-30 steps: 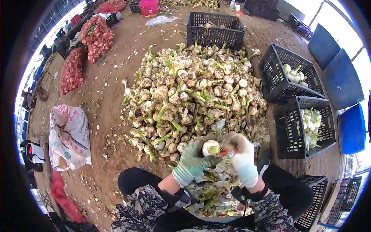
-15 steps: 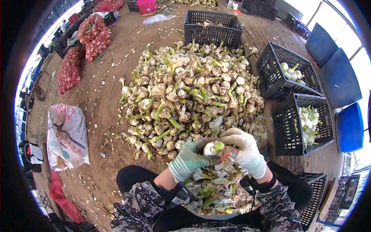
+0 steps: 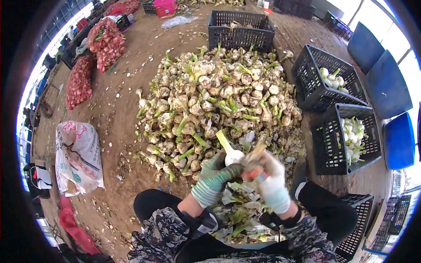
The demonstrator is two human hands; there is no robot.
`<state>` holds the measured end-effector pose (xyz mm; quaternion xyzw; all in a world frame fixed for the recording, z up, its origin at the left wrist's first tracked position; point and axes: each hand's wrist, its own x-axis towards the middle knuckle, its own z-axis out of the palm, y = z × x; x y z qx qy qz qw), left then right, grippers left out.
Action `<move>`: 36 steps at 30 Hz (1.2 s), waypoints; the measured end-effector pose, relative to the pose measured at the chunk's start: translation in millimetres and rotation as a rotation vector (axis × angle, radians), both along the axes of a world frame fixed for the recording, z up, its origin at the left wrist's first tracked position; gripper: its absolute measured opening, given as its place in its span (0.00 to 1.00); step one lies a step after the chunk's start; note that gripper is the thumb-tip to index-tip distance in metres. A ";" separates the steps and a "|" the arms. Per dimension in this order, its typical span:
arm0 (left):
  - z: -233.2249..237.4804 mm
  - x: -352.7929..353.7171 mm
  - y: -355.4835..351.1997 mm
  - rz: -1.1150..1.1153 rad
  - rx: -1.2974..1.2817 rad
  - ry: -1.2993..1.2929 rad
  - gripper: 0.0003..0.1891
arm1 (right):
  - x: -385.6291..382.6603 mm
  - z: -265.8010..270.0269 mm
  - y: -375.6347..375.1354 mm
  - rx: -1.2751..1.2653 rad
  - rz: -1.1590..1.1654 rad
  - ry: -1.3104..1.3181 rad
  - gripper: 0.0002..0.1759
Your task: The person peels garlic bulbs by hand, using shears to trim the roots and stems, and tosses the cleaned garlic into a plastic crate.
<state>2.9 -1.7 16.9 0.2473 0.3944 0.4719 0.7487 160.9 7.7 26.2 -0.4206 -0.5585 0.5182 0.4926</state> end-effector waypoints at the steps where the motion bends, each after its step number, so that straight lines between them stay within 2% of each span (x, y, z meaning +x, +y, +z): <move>1: 5.6 -4.6 0.9 -0.093 0.008 0.011 0.24 | 9.2 -0.4 11.7 0.037 -0.078 -0.066 0.09; 2: 6.4 -3.1 -1.2 -0.094 0.005 0.011 0.24 | 10.1 3.8 24.4 -0.199 -0.252 0.269 0.07; 4: 8.3 2.2 -2.8 -0.128 0.130 -0.101 0.26 | 35.6 -23.3 45.1 -0.006 -0.255 -0.181 0.07; 6: 0.5 1.1 -1.7 -0.100 0.146 -0.063 0.26 | 71.0 -80.7 40.1 0.142 0.245 -0.925 0.10; 7: -1.3 -1.1 0.1 -0.126 0.151 -0.056 0.30 | 60.8 -41.1 36.0 -0.079 0.518 -1.134 0.15; 8: -3.0 -2.6 1.6 -0.148 0.154 -0.050 0.35 | 61.8 -33.5 33.7 -0.082 0.519 -1.136 0.15; 10: -3.8 -1.0 -0.3 -0.147 0.131 -0.045 0.36 | 64.5 -27.5 27.6 0.213 0.183 -0.740 0.19; 11: -2.3 1.1 0.3 -0.140 0.129 -0.001 0.35 | 62.2 -20.9 23.4 0.207 0.182 -0.738 0.19; 14: -4.2 7.4 3.0 -0.105 0.111 0.070 0.33 | 37.1 5.8 15.6 -0.276 0.300 -0.009 0.23; 15: -3.0 7.0 3.4 -0.106 0.128 0.066 0.32 | 28.5 11.9 14.7 -0.161 0.219 -0.123 0.25; 16: -2.1 5.2 3.7 -0.105 0.142 0.061 0.31 | 33.9 8.7 18.7 -0.159 0.215 -0.120 0.25; 18: 4.5 1.8 2.5 -0.161 0.089 0.082 0.30 | 47.8 -2.0 28.4 -0.419 0.197 0.126 0.27; 19: 2.0 3.8 1.5 -0.136 0.170 0.170 0.30 | 45.9 3.4 24.3 -0.447 0.140 0.202 0.29; 20: -0.1 5.2 1.8 -0.111 0.252 0.257 0.30 | 44.8 1.5 25.7 -0.447 0.139 0.204 0.29; 22: -4.1 6.9 -0.2 -0.100 0.253 0.213 0.28 | 42.5 -5.3 25.2 -0.062 0.385 -0.080 0.24; 23: -4.3 7.8 0.8 -0.092 0.269 0.170 0.26 | 37.7 -1.0 19.1 -0.318 0.361 0.026 0.24; 24: -1.5 7.0 2.4 -0.097 0.272 0.170 0.26 | 42.3 -2.0 22.3 -0.315 0.356 0.028 0.24; 26: 6.6 3.4 3.9 -0.147 0.099 0.155 0.25 | 51.3 0.4 31.8 -0.435 0.426 0.173 0.27; 27: 5.5 4.0 3.4 -0.110 0.164 0.193 0.24 | 51.3 4.6 27.9 -0.485 0.252 0.060 0.25; 30: -5.0 7.1 4.4 -0.079 0.210 0.338 0.23 | 40.7 14.5 14.5 -0.464 0.184 0.015 0.25; 31: 0.1 11.1 4.5 -0.040 0.225 0.322 0.23 | 36.5 -1.7 9.6 -0.222 0.138 -0.223 0.18; 32: -2.2 10.2 4.5 -0.044 0.228 0.322 0.23 | 23.6 11.5 0.4 -0.423 0.039 -0.199 0.16; 34: -8.7 6.2 3.8 -0.084 0.251 0.278 0.22 | 25.2 -8.6 0.9 -0.181 0.027 -0.211 0.15; 36: 4.4 6.3 0.7 -0.100 0.173 0.216 0.22 | 36.1 -22.5 14.8 -0.237 -0.102 -0.307 0.15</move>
